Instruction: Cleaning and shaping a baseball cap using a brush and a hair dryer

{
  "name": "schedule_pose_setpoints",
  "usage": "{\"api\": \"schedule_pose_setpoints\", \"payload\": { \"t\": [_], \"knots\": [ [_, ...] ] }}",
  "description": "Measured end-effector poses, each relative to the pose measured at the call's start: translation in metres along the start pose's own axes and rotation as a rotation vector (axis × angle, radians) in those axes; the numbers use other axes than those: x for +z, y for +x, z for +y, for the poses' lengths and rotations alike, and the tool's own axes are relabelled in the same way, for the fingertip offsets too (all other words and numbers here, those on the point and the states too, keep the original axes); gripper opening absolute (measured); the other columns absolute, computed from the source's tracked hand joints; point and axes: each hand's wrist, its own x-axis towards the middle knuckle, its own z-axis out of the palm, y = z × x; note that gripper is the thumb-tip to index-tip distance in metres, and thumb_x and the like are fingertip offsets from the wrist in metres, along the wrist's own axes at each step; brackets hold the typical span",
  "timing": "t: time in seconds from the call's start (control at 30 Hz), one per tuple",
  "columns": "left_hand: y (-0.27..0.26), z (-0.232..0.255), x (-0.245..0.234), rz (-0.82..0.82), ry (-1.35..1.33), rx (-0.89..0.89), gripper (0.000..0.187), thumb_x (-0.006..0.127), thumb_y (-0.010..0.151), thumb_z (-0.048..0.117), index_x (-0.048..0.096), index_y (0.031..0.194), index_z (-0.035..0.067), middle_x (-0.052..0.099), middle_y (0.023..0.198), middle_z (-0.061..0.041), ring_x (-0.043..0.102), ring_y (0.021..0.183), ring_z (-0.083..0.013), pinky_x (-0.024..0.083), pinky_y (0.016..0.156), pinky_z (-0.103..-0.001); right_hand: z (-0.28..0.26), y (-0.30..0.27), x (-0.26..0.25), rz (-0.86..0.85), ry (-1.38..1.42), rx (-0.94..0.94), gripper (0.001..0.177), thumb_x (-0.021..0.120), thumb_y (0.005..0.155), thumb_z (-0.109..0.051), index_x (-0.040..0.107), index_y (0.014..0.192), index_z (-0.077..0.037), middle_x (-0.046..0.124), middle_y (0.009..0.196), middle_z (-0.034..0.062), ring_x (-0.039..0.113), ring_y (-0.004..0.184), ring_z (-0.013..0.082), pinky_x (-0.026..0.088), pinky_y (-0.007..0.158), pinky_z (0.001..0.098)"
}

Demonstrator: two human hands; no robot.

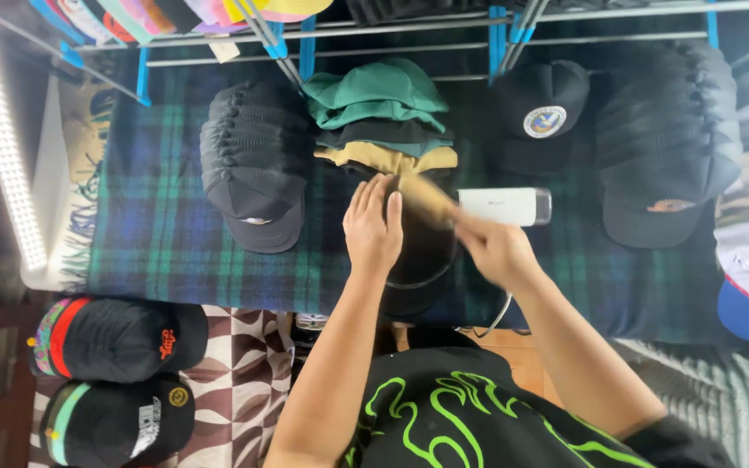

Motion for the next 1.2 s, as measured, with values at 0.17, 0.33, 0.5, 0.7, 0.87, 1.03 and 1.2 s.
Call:
{"api": "schedule_pose_setpoints", "payload": {
  "t": [0.17,0.33,0.5,0.7,0.87,1.03,1.2],
  "knots": [
    [-0.009,-0.011,0.011,0.055,0.225,0.075,0.032,0.062,0.1,0.036,0.071,0.125,0.018,0.071,0.125,-0.006,0.066,0.119,-0.0254,0.052,0.104,-0.037,0.043,0.027,-0.01,-0.132,-0.079,0.319,0.036,0.056,0.101,-0.039,0.065,0.136,-0.041,0.077,0.108,0.0098,0.071,0.104,0.038,0.057,0.092,0.0489],
    [-0.01,-0.005,0.009,0.034,0.287,0.039,0.035,0.065,0.098,0.036,0.07,0.128,0.019,0.069,0.126,-0.007,0.065,0.118,-0.0283,0.052,0.103,-0.039,0.008,-0.022,0.007,0.082,0.151,0.274,0.041,0.066,0.097,-0.037,0.064,0.136,-0.049,0.078,0.107,0.0038,0.071,0.102,0.033,0.059,0.081,0.0465],
    [-0.011,-0.006,0.006,-0.024,0.283,0.009,0.038,0.062,0.099,0.037,0.068,0.133,0.021,0.068,0.129,-0.007,0.065,0.118,-0.0297,0.056,0.098,-0.041,0.032,-0.067,0.029,0.031,0.25,0.615,0.046,0.061,0.099,-0.034,0.057,0.142,-0.05,0.074,0.12,0.0152,0.064,0.118,0.0382,0.052,0.103,0.0492],
    [-0.011,-0.007,0.01,-0.067,0.309,-0.037,0.039,0.06,0.098,0.038,0.066,0.134,0.024,0.066,0.131,-0.005,0.064,0.12,-0.031,0.058,0.093,-0.045,-0.001,-0.057,0.044,0.363,0.397,0.066,0.045,0.068,0.092,0.001,0.068,0.135,-0.009,0.066,0.133,0.0182,0.061,0.123,0.0324,0.053,0.101,0.0467],
    [-0.009,-0.003,0.006,-0.108,0.291,-0.064,0.04,0.059,0.099,0.037,0.064,0.136,0.023,0.064,0.135,-0.007,0.062,0.123,-0.033,0.057,0.095,-0.047,0.005,-0.064,0.032,0.198,0.282,0.406,0.047,0.061,0.101,-0.024,0.057,0.146,-0.035,0.07,0.128,0.0156,0.06,0.126,0.0343,0.05,0.106,0.0469],
    [-0.011,-0.001,0.005,-0.121,0.28,-0.104,0.04,0.059,0.099,0.037,0.063,0.137,0.024,0.064,0.136,-0.006,0.061,0.124,-0.0332,0.056,0.096,-0.048,0.013,-0.09,0.072,0.402,0.466,0.131,0.049,0.065,0.095,0.0,0.06,0.144,-0.01,0.065,0.133,0.0211,0.058,0.126,0.0314,0.051,0.104,0.0434],
    [-0.011,-0.006,0.009,-0.086,0.311,-0.045,0.038,0.059,0.1,0.036,0.064,0.135,0.023,0.064,0.133,-0.005,0.062,0.122,-0.0312,0.057,0.095,-0.044,0.011,-0.095,0.048,0.431,0.443,0.1,0.052,0.058,0.1,0.004,0.055,0.151,-0.006,0.062,0.136,0.0258,0.059,0.125,0.0371,0.05,0.103,0.0522]
  ]
}}
